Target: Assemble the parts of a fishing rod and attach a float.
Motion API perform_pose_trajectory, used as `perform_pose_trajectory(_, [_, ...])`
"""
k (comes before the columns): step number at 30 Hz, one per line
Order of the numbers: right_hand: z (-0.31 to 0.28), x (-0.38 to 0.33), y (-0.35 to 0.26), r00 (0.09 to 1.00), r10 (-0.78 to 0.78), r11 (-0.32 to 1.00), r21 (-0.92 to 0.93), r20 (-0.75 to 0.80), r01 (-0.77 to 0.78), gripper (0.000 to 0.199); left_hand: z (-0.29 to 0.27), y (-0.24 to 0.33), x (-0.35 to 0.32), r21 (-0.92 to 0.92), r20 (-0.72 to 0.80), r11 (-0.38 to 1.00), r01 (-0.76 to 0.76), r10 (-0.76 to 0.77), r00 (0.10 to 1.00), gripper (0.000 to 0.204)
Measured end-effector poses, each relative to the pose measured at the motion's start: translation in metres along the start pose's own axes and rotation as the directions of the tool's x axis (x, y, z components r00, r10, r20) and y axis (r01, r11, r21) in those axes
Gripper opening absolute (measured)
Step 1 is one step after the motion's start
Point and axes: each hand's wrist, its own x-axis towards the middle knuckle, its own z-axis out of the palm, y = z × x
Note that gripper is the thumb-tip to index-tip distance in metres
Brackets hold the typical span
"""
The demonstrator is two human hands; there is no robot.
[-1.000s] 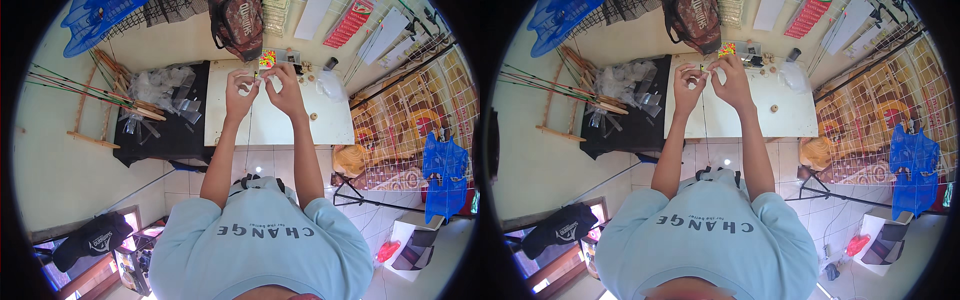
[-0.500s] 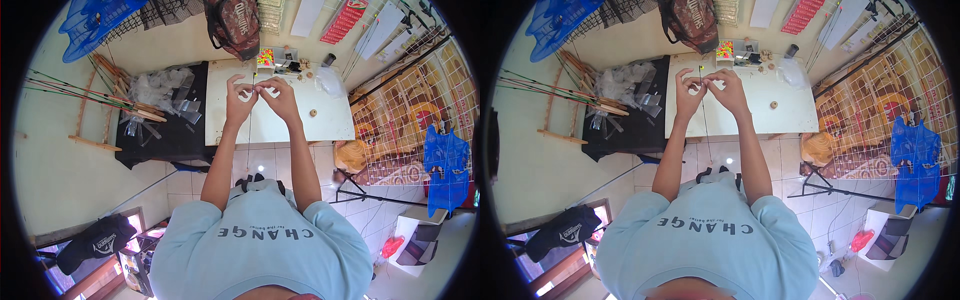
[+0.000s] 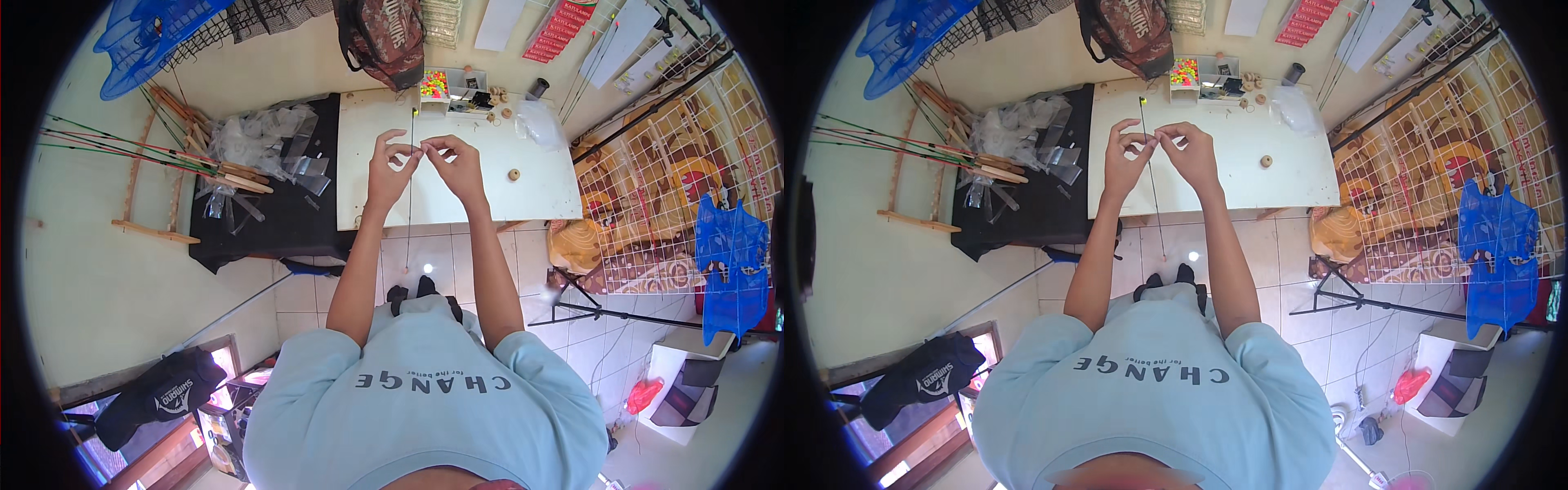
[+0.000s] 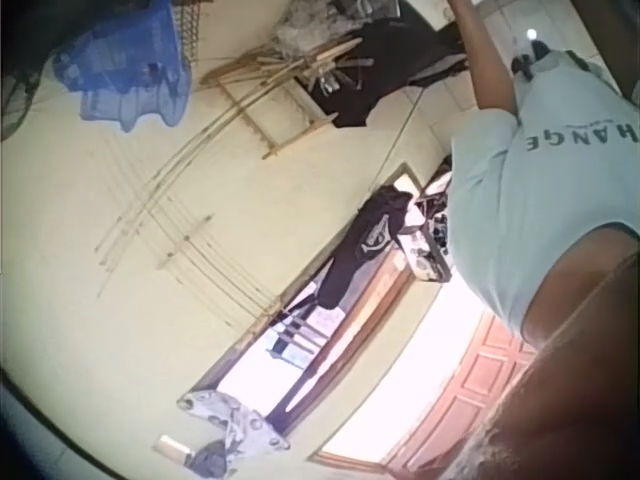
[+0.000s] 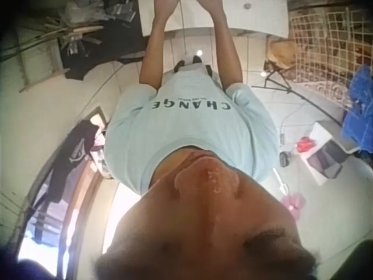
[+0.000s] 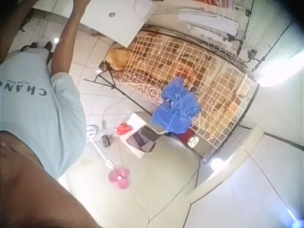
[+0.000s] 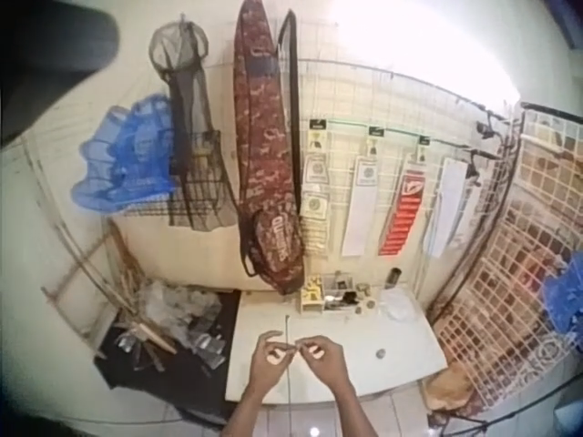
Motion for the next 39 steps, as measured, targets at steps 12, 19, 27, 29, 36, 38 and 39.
perform_pose_trajectory(12, [0.008,-0.027,0.009,0.990,0.144,0.988,0.048,-0.003,-0.143,0.015,-0.006,-0.014,-0.026,0.033,0.039,0.994,0.108,-0.109,0.993,0.022])
perform_pose_trajectory(19, [0.019,-0.040,0.022,0.982,0.189,0.976,0.111,0.016,-0.190,0.015,-0.014,-0.021,-0.035,0.050,0.070,0.992,0.113,-0.116,0.991,0.020])
perform_pose_trajectory(27, [0.036,-0.046,0.033,0.972,0.234,0.952,0.195,0.028,-0.235,0.014,-0.017,-0.042,-0.038,-0.037,0.081,0.994,0.101,-0.098,0.992,0.021])
perform_pose_trajectory(29, [0.038,-0.047,0.036,0.975,0.221,0.954,0.203,0.018,-0.220,0.014,-0.016,-0.034,-0.039,-0.021,0.102,0.992,0.121,-0.119,0.988,0.021])
perform_pose_trajectory(36, [0.046,-0.048,0.049,0.976,0.216,0.942,0.269,-0.025,-0.201,0.013,-0.017,-0.039,-0.039,0.056,0.096,0.983,0.178,-0.182,0.978,0.024])
perform_pose_trajectory(38, [0.048,-0.051,0.044,0.980,0.175,0.973,0.169,-0.091,-0.158,0.012,-0.017,-0.038,-0.039,0.098,0.073,0.983,0.154,-0.161,0.984,0.022])
perform_pose_trajectory(39, [0.049,-0.052,0.044,0.980,0.179,0.972,0.168,-0.087,-0.163,0.012,-0.018,-0.037,-0.039,0.098,0.071,0.982,0.159,-0.166,0.983,0.022])
